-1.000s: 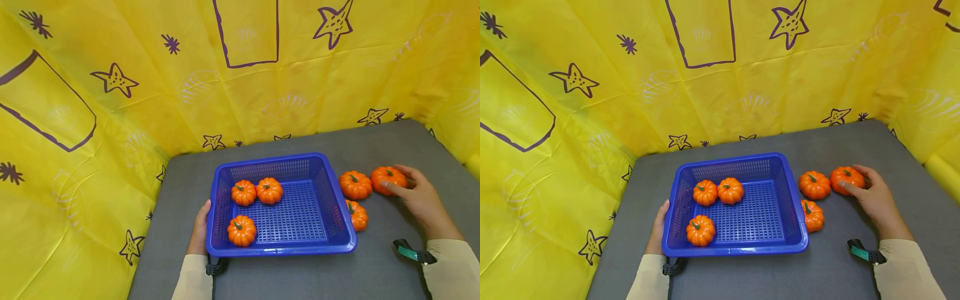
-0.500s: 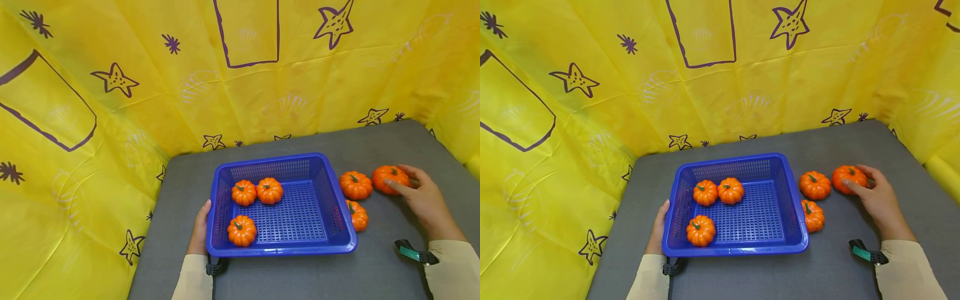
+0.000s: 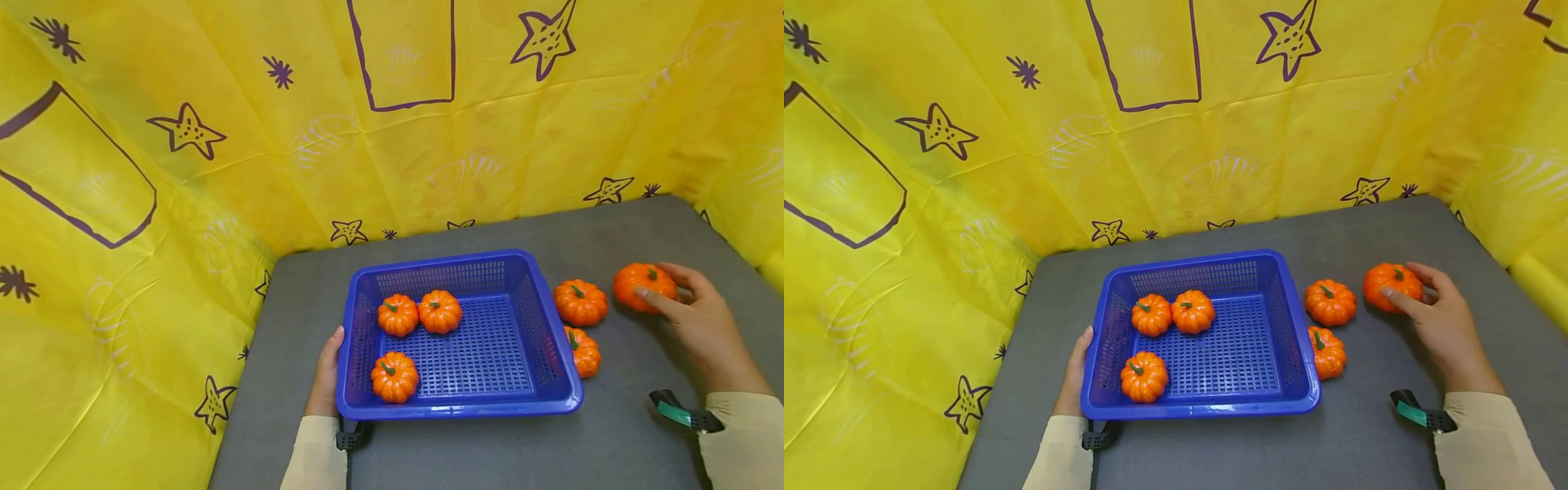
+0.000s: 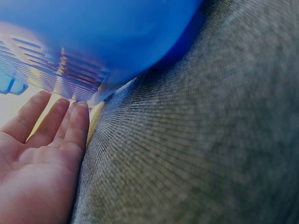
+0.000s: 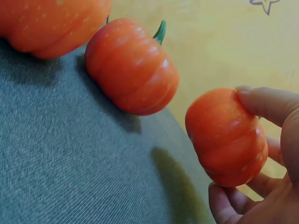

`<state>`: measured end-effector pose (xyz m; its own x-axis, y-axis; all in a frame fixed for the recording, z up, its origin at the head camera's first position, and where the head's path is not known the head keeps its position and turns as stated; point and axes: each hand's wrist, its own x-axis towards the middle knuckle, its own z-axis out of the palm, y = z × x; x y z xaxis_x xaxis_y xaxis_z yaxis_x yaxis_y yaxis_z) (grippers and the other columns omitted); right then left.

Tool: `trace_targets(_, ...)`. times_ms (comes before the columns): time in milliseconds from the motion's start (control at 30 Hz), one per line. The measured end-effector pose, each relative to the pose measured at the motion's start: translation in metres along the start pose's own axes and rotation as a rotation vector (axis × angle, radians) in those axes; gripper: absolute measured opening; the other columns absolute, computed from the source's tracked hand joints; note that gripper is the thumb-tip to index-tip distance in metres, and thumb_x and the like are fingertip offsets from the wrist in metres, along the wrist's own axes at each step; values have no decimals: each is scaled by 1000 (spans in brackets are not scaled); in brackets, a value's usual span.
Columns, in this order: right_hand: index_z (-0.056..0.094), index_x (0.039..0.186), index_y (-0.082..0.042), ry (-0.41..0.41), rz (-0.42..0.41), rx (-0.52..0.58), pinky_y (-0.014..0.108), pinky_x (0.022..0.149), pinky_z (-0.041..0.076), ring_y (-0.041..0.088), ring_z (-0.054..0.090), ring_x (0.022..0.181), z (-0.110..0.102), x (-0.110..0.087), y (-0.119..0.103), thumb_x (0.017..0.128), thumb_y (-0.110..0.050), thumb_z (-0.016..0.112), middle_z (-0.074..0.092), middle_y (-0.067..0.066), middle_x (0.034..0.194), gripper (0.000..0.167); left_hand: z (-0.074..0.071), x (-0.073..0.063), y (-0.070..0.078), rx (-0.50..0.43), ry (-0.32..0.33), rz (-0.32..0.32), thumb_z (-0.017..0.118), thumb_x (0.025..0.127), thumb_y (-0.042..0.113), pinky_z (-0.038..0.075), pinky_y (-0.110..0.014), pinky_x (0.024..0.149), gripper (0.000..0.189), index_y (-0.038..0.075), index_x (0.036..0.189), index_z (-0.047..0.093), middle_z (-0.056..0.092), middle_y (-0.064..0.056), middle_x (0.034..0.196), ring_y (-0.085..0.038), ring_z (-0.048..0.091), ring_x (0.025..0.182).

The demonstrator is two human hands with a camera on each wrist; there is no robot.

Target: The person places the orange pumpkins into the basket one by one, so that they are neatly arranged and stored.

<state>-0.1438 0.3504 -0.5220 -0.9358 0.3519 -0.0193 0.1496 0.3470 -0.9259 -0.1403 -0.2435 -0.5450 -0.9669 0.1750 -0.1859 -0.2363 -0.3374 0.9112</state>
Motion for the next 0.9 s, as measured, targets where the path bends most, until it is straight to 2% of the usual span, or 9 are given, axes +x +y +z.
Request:
trace_targets(167,46,167,-22,0,-14,-7,8,74,42,-3,49,99,0,-1,-7,102,-32,80,47,5,144,74,0,0,0,2,-1,-2,45,111,56,57,-45,99,71,4,160,45,66,-16,138,-29,68,116)
trace_targets(400,50,164,-23,-6,-54,45,7,75,43,-3,53,101,2,-5,-19,101,-25,81,51,-12,134,71,-1,0,0,10,-10,5,43,111,55,57,-45,99,72,3,160,43,66,-16,138,-29,68,117)
trace_targets(567,53,162,-25,-13,-86,73,6,75,44,-2,55,101,3,-8,-29,101,-20,81,51,-21,128,67,0,0,-1,9,7,5,44,111,55,58,-44,98,70,4,159,46,67,-16,136,-29,68,116)
trace_targets(900,53,161,-23,-51,-165,67,8,76,45,0,57,101,9,-18,-48,102,-17,79,52,-19,128,65,-1,1,-2,-1,18,16,45,111,54,58,-44,96,67,4,155,50,69,-15,133,-28,69,112)
